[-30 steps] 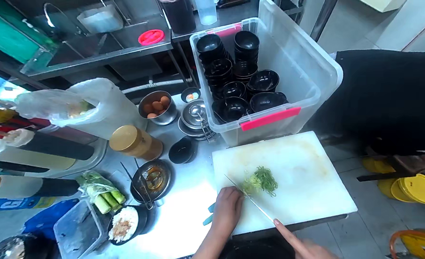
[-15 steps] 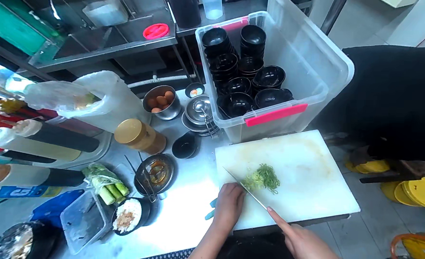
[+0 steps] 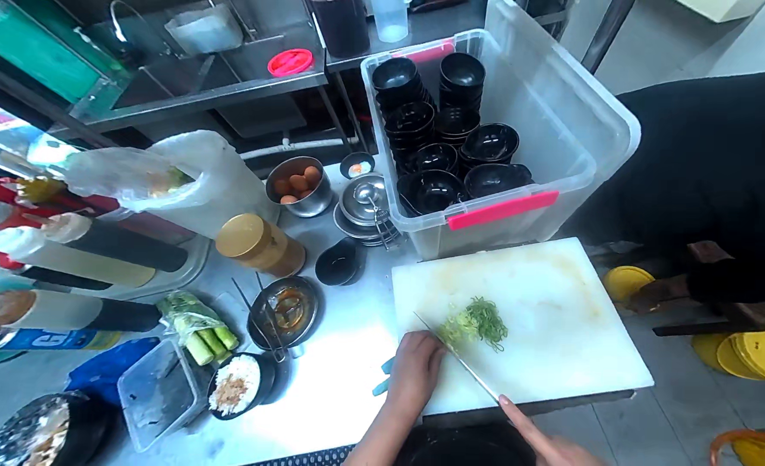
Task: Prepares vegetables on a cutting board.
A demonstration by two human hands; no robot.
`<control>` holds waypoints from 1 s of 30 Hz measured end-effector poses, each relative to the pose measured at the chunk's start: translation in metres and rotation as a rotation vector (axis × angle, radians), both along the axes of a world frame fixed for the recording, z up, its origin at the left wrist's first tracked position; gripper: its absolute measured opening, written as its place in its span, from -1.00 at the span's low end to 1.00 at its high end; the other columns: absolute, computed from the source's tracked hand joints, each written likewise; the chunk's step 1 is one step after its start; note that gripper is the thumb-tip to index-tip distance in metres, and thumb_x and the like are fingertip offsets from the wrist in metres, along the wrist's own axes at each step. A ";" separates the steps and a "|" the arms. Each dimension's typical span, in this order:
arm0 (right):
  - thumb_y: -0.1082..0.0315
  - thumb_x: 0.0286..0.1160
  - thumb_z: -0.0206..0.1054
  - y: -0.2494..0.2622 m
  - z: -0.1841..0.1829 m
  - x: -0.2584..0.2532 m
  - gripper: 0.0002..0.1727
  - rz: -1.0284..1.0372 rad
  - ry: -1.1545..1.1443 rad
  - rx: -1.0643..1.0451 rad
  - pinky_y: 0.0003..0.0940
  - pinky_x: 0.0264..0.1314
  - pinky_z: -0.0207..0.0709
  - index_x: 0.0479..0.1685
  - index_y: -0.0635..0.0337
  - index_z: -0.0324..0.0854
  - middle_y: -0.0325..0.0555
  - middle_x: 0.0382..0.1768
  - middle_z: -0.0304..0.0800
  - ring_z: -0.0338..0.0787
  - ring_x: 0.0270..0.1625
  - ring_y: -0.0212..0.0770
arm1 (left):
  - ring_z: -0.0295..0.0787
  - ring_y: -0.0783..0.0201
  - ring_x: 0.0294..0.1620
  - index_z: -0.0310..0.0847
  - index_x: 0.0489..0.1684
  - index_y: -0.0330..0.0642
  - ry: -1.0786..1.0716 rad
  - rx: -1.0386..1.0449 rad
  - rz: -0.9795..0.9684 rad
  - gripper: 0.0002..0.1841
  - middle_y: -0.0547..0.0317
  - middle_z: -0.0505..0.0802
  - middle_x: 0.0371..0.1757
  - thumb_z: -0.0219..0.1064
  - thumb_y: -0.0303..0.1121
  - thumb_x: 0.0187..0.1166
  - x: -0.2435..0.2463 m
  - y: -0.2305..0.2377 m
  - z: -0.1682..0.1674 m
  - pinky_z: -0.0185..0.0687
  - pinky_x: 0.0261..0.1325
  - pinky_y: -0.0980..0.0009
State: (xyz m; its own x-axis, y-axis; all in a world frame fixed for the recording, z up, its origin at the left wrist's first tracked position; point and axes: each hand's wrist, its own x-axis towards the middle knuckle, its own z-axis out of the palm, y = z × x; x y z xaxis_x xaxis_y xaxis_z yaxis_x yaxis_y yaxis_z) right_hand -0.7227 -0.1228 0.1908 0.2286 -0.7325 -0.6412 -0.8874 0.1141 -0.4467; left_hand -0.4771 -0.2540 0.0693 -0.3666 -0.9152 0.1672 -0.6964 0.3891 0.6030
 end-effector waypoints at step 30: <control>0.30 0.79 -0.01 -0.009 -0.033 -0.015 -0.18 -0.157 -0.103 0.044 0.27 -0.08 0.68 0.97 -0.45 -0.29 0.19 -0.28 0.84 0.85 -0.24 0.23 | 0.63 0.20 0.44 0.79 0.26 0.08 -0.202 0.372 -0.069 -0.68 0.22 0.82 0.28 0.24 -0.23 0.65 0.027 -0.024 0.043 0.47 0.59 0.19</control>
State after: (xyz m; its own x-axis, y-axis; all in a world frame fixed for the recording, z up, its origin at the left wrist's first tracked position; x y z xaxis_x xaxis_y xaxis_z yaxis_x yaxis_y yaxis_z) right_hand -0.7372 -0.1318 0.1576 0.1797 -0.7359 -0.6528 -0.8072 0.2690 -0.5255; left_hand -0.4499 -0.2781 0.1126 -0.4209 -0.8716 -0.2513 -0.7949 0.2210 0.5651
